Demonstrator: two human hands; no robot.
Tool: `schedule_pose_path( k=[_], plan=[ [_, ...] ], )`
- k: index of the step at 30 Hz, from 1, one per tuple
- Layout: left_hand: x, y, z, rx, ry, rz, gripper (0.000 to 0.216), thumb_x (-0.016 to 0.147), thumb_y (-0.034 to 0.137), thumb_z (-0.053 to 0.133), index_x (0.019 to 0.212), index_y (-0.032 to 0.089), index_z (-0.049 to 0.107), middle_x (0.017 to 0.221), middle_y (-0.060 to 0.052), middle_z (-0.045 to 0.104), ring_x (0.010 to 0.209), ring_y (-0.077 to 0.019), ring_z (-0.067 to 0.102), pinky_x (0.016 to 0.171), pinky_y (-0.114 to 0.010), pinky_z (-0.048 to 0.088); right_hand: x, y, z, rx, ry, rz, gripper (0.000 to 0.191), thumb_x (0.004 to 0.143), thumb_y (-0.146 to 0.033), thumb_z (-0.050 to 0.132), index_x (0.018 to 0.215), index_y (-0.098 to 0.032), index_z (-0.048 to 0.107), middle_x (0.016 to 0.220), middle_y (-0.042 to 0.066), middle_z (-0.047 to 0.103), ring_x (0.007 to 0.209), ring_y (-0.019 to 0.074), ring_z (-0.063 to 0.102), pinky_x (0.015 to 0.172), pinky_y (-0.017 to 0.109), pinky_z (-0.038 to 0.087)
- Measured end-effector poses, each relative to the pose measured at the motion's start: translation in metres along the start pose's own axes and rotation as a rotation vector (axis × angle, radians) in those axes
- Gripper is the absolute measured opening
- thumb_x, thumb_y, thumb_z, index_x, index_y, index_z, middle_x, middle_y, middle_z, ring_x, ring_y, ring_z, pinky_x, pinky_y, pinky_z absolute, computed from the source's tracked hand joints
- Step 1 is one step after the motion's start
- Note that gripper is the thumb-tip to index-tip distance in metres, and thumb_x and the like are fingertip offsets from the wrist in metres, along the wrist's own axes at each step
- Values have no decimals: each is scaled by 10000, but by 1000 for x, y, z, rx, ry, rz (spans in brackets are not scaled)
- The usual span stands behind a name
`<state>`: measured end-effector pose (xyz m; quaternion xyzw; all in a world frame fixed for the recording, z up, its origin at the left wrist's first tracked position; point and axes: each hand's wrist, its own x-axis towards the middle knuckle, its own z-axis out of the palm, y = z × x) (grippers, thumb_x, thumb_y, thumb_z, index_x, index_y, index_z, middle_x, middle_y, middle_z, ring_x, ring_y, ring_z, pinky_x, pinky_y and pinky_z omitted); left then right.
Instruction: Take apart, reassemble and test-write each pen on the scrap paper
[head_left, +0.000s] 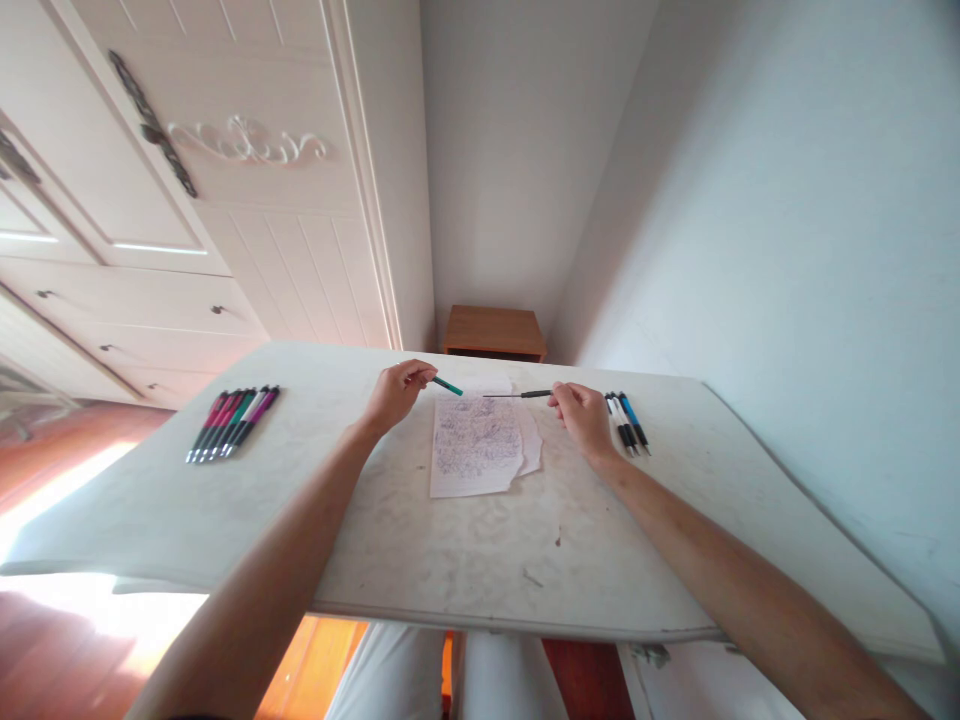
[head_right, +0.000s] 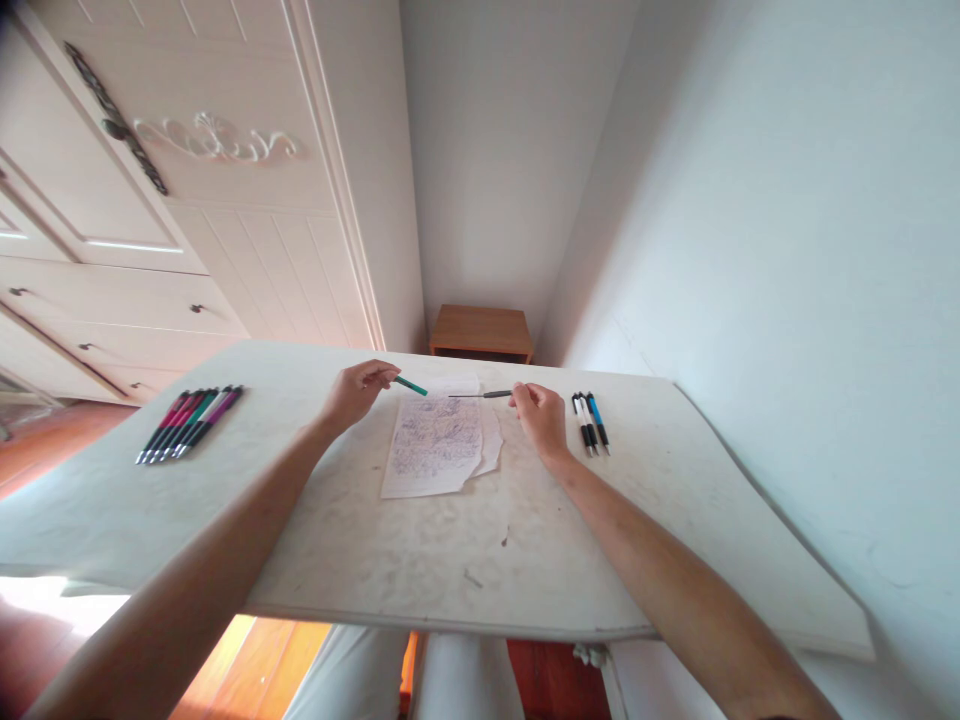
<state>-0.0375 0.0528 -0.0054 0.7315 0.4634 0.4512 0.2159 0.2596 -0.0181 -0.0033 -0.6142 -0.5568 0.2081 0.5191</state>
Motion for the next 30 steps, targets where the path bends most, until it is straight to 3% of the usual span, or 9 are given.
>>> schedule_pose_path(
  k=[5, 13, 19, 24, 30],
  plan=[
    [0, -9, -2, 26, -62, -14, 253, 791, 393, 583, 829, 188, 726, 774, -38, 728, 717, -175, 632, 680, -269, 472, 2, -7, -6, -69, 46, 5, 314, 786, -338, 498, 514, -196, 568, 412, -23, 460, 421, 133, 430, 454, 264, 300],
    [1, -16, -9, 23, -149, -24, 228, 742, 383, 610, 775, 190, 726, 786, -43, 737, 735, -185, 642, 697, -283, 478, 7, -7, -14, -255, 103, -147, 347, 777, -306, 466, 449, -202, 508, 380, -25, 377, 434, 135, 407, 481, 282, 265],
    [1, -14, -11, 73, -203, 17, 174, 714, 355, 626, 729, 209, 720, 740, -24, 724, 681, -167, 611, 656, -268, 466, 4, -9, -14, -313, 11, -320, 414, 853, -381, 455, 487, -200, 523, 414, -20, 400, 451, 128, 377, 512, 286, 272],
    [0, -13, -11, 78, -200, -9, 176, 680, 372, 677, 726, 204, 701, 690, -15, 699, 632, -151, 591, 621, -255, 469, 0, -7, -11, -267, -82, -329, 438, 878, -459, 455, 550, -198, 578, 440, -15, 430, 491, 136, 399, 519, 275, 296],
    [-2, -13, -10, 64, -218, 8, 255, 689, 440, 703, 778, 202, 698, 770, -29, 717, 718, -171, 634, 635, -259, 474, -2, -6, -10, -202, -145, -334, 447, 894, -496, 465, 587, -195, 588, 527, 3, 521, 553, 149, 472, 562, 269, 354]
  ],
)
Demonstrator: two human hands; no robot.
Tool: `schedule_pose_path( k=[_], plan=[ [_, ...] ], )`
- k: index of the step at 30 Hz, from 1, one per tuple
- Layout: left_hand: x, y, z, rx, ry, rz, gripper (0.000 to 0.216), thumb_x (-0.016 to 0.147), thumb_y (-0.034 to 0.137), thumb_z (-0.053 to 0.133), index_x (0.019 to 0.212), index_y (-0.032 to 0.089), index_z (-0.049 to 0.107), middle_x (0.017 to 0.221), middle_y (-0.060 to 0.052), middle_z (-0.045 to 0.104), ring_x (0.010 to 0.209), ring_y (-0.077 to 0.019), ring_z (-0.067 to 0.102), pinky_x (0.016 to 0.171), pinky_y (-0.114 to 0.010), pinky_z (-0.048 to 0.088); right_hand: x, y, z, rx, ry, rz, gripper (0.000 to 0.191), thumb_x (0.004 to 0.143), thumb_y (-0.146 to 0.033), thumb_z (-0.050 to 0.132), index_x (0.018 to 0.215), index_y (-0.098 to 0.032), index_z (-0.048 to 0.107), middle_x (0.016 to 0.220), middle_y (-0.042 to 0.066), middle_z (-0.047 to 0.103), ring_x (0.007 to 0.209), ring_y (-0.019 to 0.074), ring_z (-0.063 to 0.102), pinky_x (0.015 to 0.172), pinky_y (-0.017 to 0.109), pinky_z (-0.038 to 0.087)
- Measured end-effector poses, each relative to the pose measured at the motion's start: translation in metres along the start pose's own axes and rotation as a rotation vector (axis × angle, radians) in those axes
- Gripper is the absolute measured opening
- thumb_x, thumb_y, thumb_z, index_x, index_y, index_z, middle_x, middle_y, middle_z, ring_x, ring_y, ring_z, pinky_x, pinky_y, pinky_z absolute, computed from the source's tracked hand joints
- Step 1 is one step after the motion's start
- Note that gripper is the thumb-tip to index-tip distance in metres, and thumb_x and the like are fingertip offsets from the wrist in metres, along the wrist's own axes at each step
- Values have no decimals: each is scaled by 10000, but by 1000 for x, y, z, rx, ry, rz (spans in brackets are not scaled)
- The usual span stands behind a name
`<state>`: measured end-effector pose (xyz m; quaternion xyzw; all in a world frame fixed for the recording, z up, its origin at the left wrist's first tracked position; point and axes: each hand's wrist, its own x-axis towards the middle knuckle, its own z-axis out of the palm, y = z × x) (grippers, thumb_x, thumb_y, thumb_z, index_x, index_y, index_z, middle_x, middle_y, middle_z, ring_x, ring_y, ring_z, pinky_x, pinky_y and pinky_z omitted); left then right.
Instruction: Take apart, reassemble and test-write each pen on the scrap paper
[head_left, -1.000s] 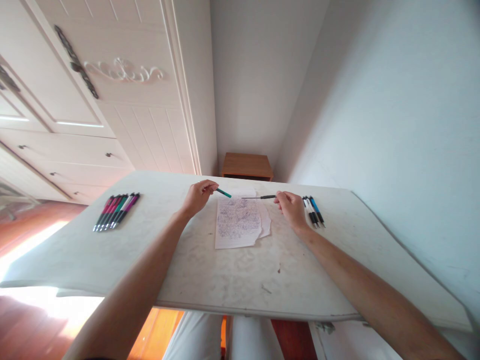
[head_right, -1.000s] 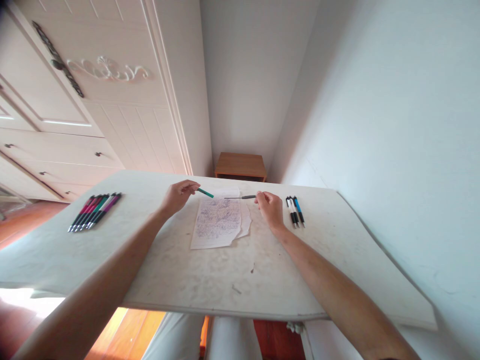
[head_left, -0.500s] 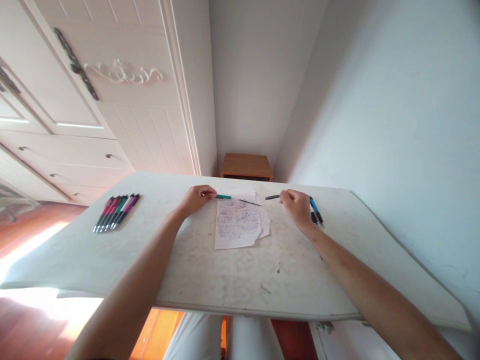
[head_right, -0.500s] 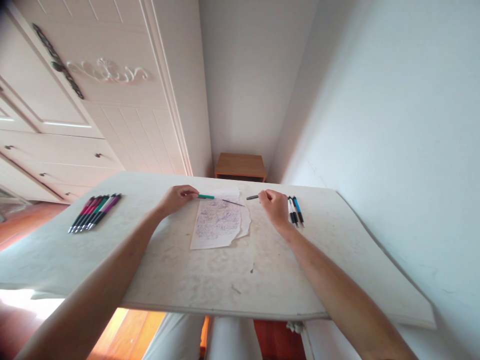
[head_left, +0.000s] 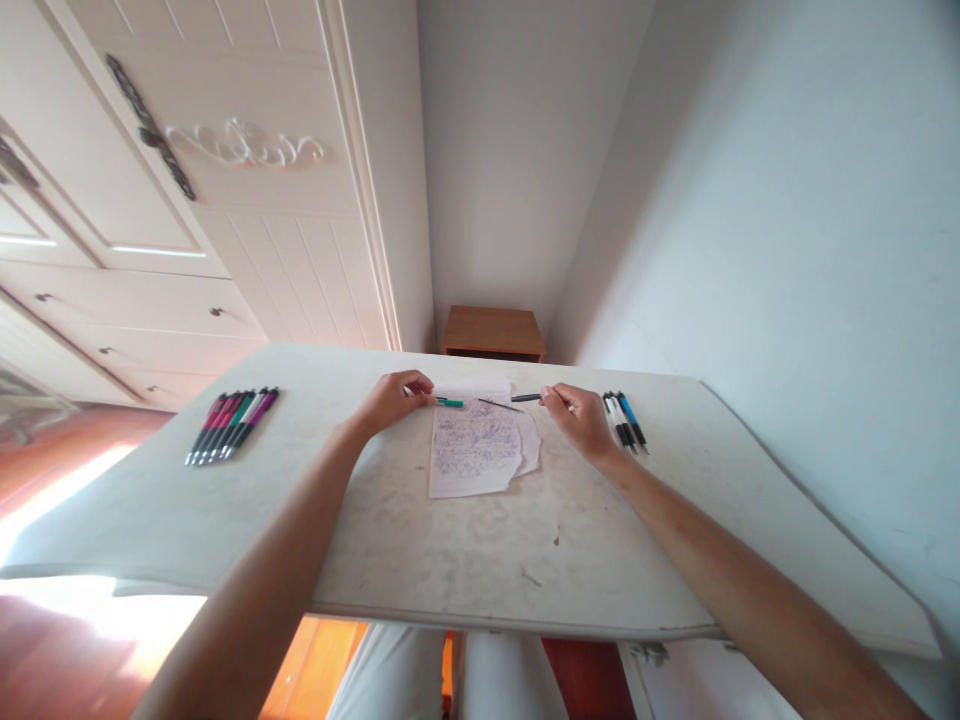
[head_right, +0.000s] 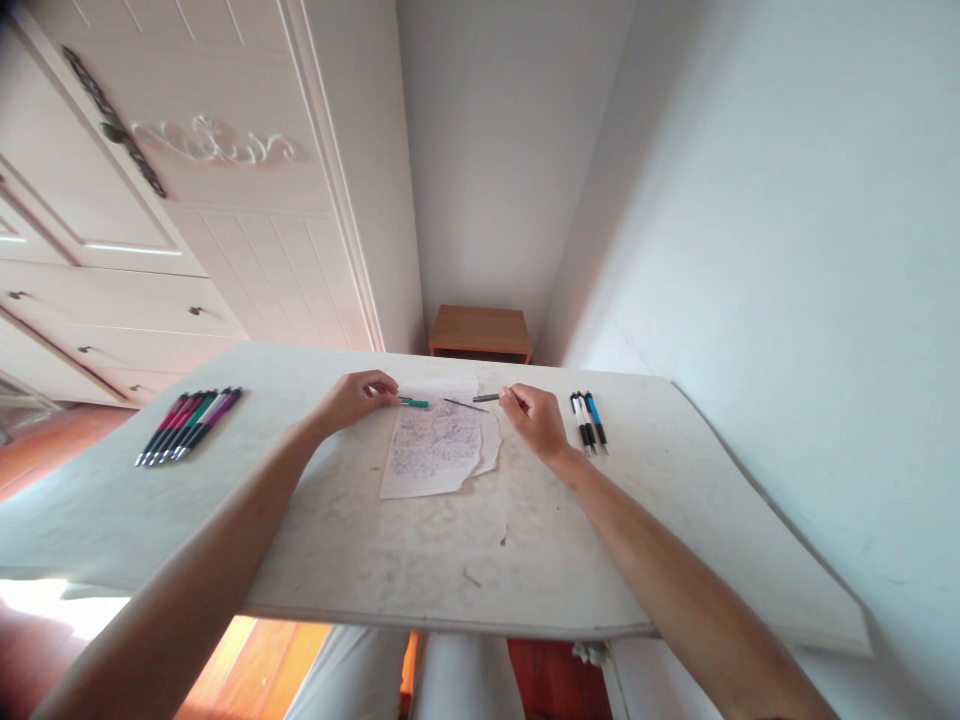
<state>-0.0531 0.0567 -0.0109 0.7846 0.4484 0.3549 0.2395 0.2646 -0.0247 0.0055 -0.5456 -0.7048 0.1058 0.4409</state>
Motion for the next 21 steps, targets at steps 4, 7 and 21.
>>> schedule_pose_path(
  k=[4, 7, 21],
  plan=[
    [0, 7, 0, 34, 16, 21, 298, 705, 472, 720, 821, 198, 699, 837, -44, 726, 766, -188, 642, 659, -282, 477, 0, -1, 1, 118, -32, -29, 398, 917, -467, 467, 672, -194, 619, 609, 12, 567, 585, 154, 516, 585, 271, 389],
    [-2, 22, 3, 73, 92, 84, 328, 751, 489, 707, 910, 203, 697, 923, -60, 723, 838, -207, 634, 715, -313, 488, -1, -3, 3, 243, -51, -4, 332, 902, -469, 516, 808, -194, 676, 697, 23, 621, 606, 159, 546, 594, 274, 422],
    [-22, 81, 43, 85, 96, 552, 202, 910, 326, 606, 1016, 196, 718, 853, -68, 726, 814, -183, 625, 746, -315, 504, -11, -25, 14, 410, -177, -25, 327, 877, -479, 597, 810, -172, 692, 694, 11, 608, 595, 124, 548, 576, 248, 432]
  ],
)
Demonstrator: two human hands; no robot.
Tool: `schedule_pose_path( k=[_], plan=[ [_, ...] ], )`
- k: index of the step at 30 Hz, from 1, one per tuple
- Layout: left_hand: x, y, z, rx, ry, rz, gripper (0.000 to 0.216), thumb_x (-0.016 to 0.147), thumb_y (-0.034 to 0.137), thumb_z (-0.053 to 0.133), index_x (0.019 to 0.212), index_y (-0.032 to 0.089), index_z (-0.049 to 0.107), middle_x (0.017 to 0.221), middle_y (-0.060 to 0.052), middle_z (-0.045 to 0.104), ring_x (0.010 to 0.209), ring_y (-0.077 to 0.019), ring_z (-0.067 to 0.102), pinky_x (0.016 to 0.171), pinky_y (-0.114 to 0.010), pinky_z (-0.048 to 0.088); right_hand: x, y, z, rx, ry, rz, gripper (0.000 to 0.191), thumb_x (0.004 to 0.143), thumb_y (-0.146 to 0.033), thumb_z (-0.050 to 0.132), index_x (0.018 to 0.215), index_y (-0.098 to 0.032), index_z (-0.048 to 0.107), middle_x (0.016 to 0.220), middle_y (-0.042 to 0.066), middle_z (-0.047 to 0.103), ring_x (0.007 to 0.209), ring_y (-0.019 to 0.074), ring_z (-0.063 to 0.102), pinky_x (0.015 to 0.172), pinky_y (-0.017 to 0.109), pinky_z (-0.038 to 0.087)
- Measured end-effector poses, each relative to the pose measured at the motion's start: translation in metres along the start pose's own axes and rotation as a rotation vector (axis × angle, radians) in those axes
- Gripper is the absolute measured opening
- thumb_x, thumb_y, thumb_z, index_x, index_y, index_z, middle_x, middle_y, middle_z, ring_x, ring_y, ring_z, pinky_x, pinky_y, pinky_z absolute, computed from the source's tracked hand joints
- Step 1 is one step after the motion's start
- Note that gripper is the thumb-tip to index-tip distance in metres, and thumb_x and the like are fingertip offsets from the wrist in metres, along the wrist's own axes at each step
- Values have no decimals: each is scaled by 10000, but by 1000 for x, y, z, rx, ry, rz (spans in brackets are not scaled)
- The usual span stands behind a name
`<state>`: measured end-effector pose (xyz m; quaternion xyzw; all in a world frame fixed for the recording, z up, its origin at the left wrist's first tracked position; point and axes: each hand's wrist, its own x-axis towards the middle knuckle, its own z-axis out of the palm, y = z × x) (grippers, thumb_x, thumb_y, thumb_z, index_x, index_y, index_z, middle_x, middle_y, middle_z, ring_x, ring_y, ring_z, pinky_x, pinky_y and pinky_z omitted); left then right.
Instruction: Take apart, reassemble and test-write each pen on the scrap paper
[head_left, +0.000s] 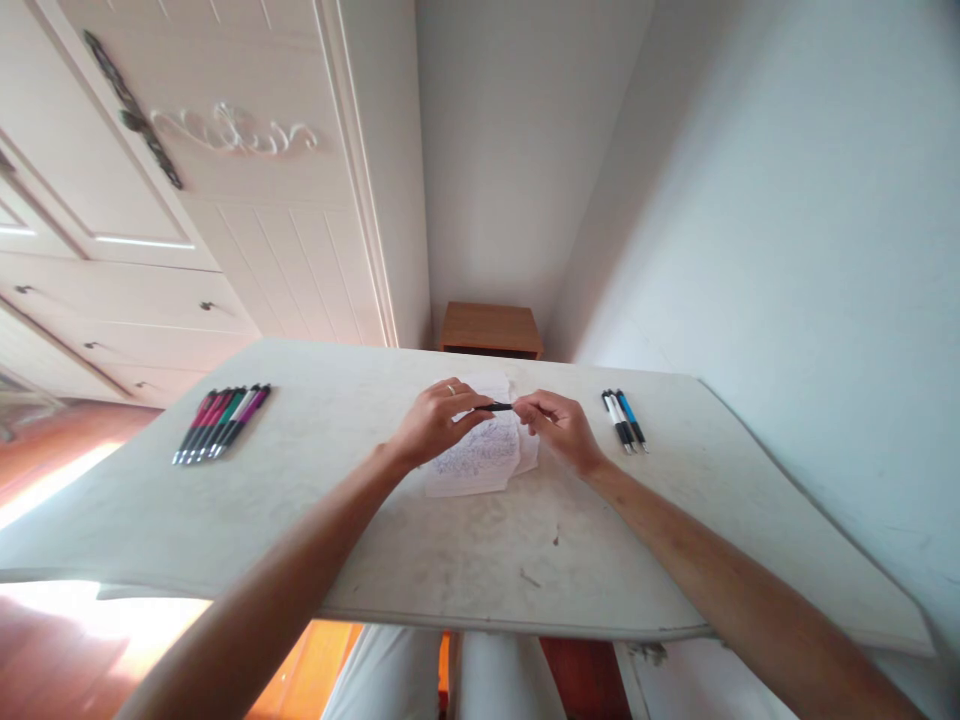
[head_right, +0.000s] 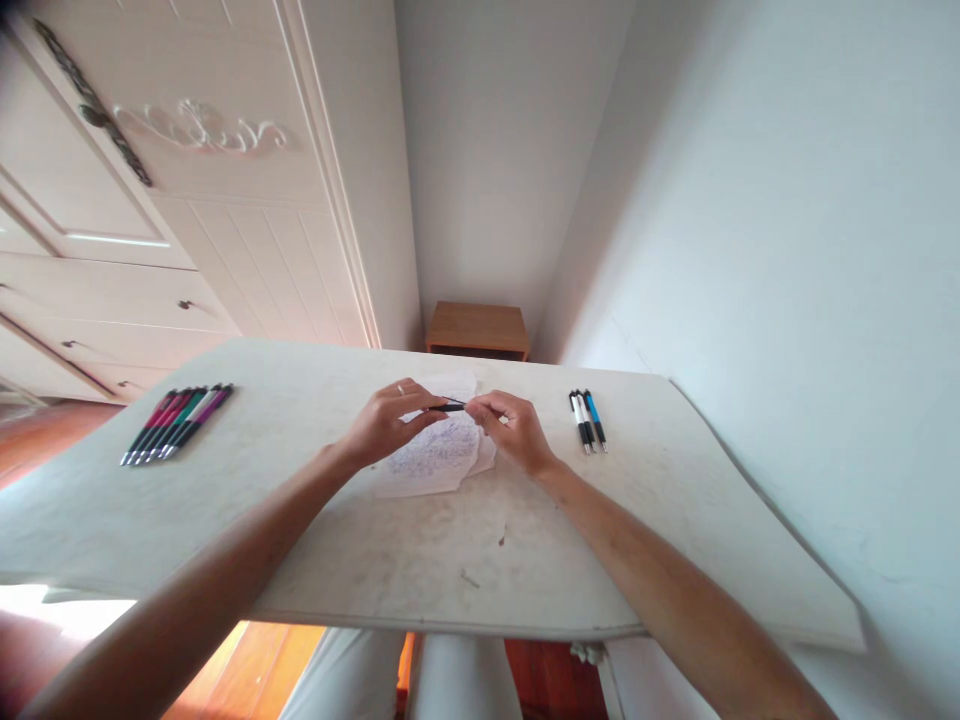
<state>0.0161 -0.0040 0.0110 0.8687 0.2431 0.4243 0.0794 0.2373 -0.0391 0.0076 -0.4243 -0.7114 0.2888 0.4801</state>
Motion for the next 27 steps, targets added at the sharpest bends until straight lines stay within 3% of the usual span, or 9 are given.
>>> schedule_pose_path(
  k=[7, 13, 18, 22, 27],
  plan=[
    [-1, 0, 8, 36, 66, 24, 168, 915, 290, 601, 1010, 195, 703, 871, -60, 716, 819, -172, 616, 759, -311, 502, -1, 1, 5, 107, -69, 149, 451, 916, -560, 485, 735, -168, 618, 587, -16, 511, 541, 114, 487, 542, 246, 382],
    [-1, 4, 13, 7, 88, 20, 149, 907, 274, 611, 988, 192, 706, 863, -58, 709, 818, -172, 614, 761, -310, 501, -2, -2, 8, 141, -32, 211, 498, 913, -597, 455, 672, -174, 563, 550, -32, 447, 511, 107, 410, 504, 250, 313],
    [0, 7, 13, -6, 103, -6, 129, 901, 249, 613, 948, 190, 718, 814, -56, 713, 775, -171, 610, 727, -301, 497, -4, -4, 7, 50, -50, 139, 463, 928, -552, 460, 671, -178, 550, 568, -42, 411, 550, 108, 387, 552, 255, 311],
    [-2, 8, 12, -47, 96, -63, 134, 894, 205, 600, 937, 189, 726, 782, -51, 722, 747, -164, 630, 717, -289, 497, -4, -6, 5, -24, -40, 61, 436, 944, -507, 454, 677, -177, 554, 617, -28, 465, 604, 117, 442, 605, 258, 349],
    [-3, 9, 10, -51, 2, -178, 204, 910, 182, 523, 878, 189, 724, 646, -8, 682, 642, -139, 613, 677, -255, 477, -1, -2, 0, -102, -86, -89, 335, 936, -450, 508, 798, -175, 643, 747, 18, 600, 725, 152, 547, 669, 275, 413]
  ],
)
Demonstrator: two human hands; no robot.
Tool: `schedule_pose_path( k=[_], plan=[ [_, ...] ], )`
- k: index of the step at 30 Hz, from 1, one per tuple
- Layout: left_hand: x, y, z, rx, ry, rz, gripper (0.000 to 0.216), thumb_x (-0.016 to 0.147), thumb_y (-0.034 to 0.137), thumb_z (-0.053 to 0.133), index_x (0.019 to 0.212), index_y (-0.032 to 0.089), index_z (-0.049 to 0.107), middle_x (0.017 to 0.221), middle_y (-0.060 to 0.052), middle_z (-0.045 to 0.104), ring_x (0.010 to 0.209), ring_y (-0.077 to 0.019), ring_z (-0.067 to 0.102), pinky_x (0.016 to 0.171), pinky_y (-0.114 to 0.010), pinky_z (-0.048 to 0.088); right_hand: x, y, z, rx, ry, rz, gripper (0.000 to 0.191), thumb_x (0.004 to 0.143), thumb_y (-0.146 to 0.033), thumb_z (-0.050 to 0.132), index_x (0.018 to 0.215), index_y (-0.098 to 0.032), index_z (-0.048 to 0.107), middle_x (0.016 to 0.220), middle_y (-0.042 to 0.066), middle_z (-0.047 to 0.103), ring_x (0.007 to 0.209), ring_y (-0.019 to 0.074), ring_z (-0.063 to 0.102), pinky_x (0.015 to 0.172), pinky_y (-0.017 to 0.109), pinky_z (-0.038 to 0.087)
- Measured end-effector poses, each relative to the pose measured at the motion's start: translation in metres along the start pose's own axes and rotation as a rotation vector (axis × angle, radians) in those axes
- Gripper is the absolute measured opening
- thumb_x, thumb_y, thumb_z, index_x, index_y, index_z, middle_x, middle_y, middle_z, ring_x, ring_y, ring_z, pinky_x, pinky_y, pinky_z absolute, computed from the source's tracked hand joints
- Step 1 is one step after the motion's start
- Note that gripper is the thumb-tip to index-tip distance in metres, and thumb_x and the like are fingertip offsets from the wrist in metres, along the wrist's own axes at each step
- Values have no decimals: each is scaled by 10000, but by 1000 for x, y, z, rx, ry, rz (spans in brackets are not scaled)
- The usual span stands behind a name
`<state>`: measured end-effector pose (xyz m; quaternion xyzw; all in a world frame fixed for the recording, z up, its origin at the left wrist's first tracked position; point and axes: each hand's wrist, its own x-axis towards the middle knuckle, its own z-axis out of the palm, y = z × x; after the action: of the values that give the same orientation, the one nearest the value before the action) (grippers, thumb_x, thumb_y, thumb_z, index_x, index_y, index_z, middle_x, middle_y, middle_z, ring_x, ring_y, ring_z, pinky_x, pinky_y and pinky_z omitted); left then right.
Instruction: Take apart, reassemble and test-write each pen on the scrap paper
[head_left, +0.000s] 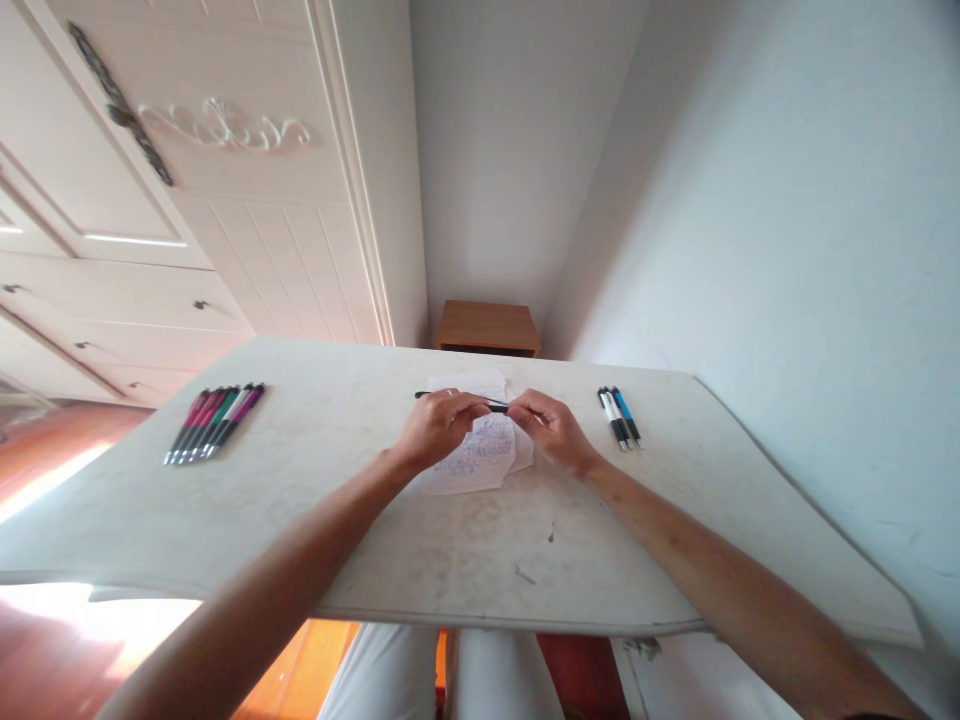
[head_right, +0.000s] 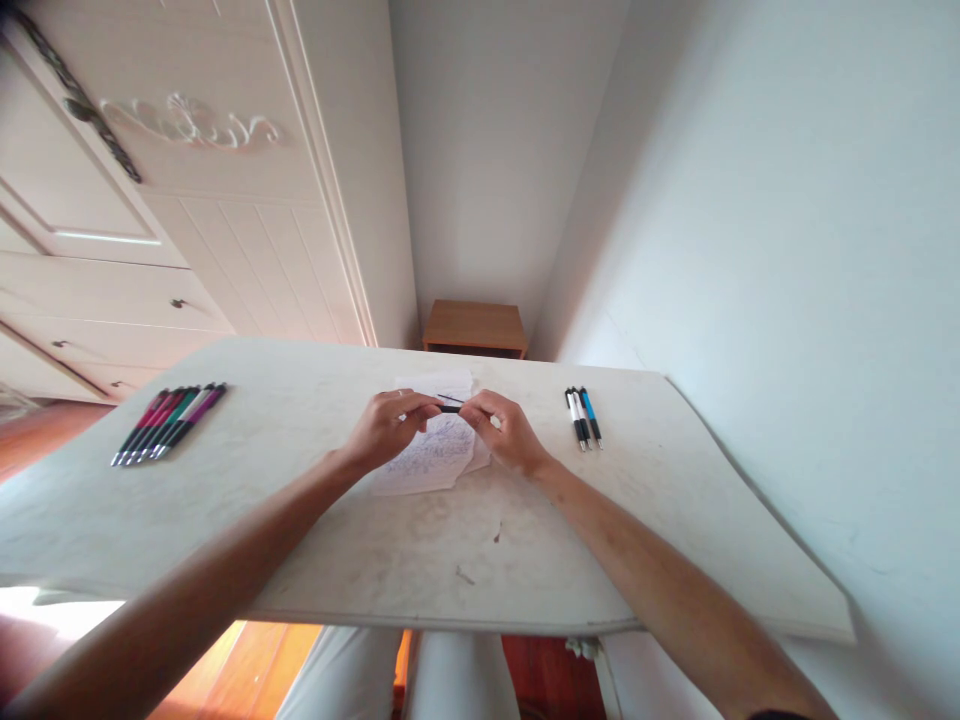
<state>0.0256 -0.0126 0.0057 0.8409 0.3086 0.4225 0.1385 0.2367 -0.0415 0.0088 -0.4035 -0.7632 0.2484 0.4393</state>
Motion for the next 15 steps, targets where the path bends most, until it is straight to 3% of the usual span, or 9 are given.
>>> schedule_pose_path(
  k=[6, 11, 15],
  plan=[
    [2, -1, -6, 135, -44, -47, 205, 910, 192, 517, 848, 192, 712, 711, -31, 691, 687, -152, 609, 687, -260, 461, 2, 8, 1, -30, 61, -96, 234, 884, -418, 620, 954, -206, 687, 814, 40, 649, 727, 162, 581, 681, 299, 467],
    [4, -3, -9, 170, -4, -19, 204, 919, 194, 519, 861, 201, 714, 788, -37, 720, 744, -162, 627, 719, -270, 466, 2, 11, 4, 49, 98, -16, 525, 816, -507, 678, 1242, -225, 557, 1049, 82, 642, 809, 174, 630, 746, 326, 503],
    [4, -2, -9, 166, -11, 20, 210, 924, 201, 514, 870, 205, 717, 807, -35, 728, 743, -163, 627, 718, -275, 471, 2, 8, 4, 15, 75, 45, 436, 925, -572, 462, 894, -182, 654, 915, 79, 629, 832, 187, 614, 750, 318, 496]
  ],
)
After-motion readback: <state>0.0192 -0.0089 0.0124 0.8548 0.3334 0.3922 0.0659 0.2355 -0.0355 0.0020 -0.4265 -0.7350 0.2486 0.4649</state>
